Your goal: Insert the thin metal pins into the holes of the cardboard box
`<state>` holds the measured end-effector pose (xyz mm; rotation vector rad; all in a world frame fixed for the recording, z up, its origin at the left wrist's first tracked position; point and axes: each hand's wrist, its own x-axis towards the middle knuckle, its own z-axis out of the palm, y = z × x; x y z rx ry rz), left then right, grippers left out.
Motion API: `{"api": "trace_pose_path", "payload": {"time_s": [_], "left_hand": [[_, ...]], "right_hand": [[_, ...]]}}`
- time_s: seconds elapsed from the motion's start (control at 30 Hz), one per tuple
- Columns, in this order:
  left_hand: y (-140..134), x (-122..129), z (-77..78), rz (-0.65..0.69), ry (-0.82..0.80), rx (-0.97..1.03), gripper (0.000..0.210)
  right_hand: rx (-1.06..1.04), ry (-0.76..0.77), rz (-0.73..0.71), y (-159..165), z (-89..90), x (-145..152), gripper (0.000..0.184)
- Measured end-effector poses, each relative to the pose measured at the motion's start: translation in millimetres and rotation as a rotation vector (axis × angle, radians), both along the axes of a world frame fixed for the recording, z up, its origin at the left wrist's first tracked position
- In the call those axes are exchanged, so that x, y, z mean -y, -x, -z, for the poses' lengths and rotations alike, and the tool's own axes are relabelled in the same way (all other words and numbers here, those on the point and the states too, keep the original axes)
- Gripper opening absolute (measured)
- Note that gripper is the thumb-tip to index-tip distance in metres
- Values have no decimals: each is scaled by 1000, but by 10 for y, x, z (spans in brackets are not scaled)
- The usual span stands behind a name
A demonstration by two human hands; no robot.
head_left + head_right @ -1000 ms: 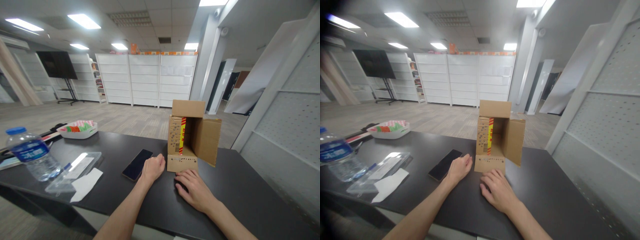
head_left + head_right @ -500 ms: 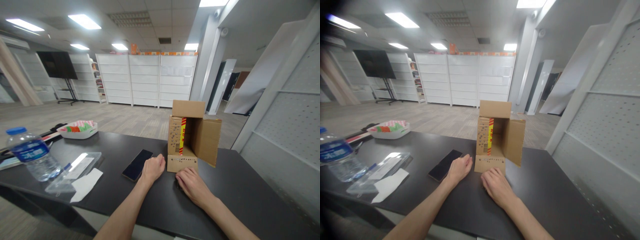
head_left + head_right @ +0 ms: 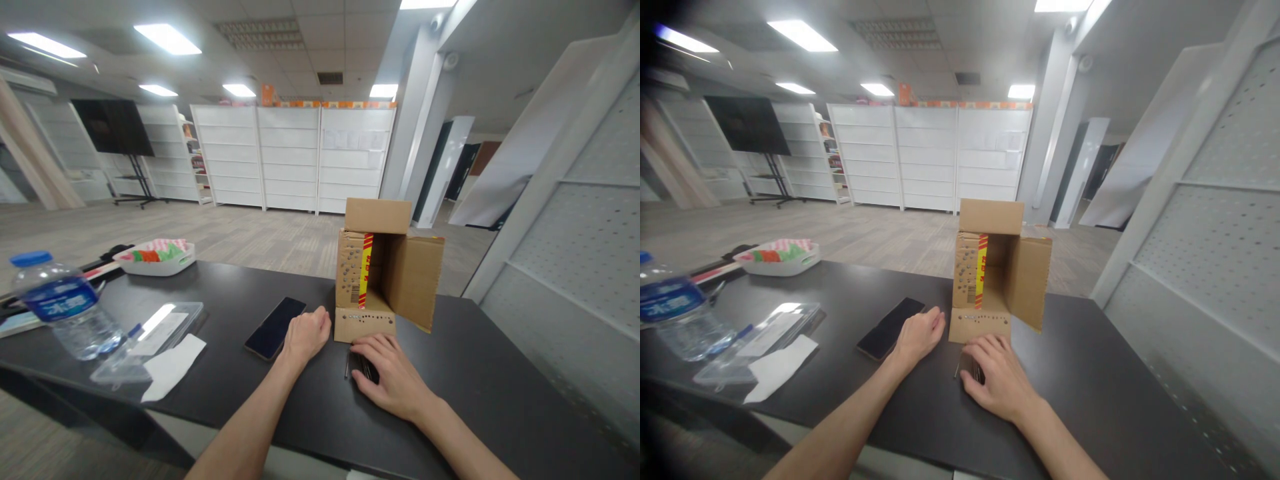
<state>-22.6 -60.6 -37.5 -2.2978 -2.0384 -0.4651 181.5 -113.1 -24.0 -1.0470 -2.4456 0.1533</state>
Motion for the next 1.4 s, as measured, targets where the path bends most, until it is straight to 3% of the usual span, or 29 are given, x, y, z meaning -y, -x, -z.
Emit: {"api": "trace_pose_path", "payload": {"time_s": [0.27,0.63,0.9,1.4], "left_hand": [[-11,19,-42,-12,26,11,32],[-24,28,-69,-24,53,21,33],[-17,24,-52,-15,36,19,33],[-30,49,-106,-18,62,48,31]], "right_hand": [[69,-9,8,92,-10,39,29],[132,-176,126,348,47,80,23],[152,-132,92,522,78,95,18],[74,-127,106,403,133,100,13]]}}
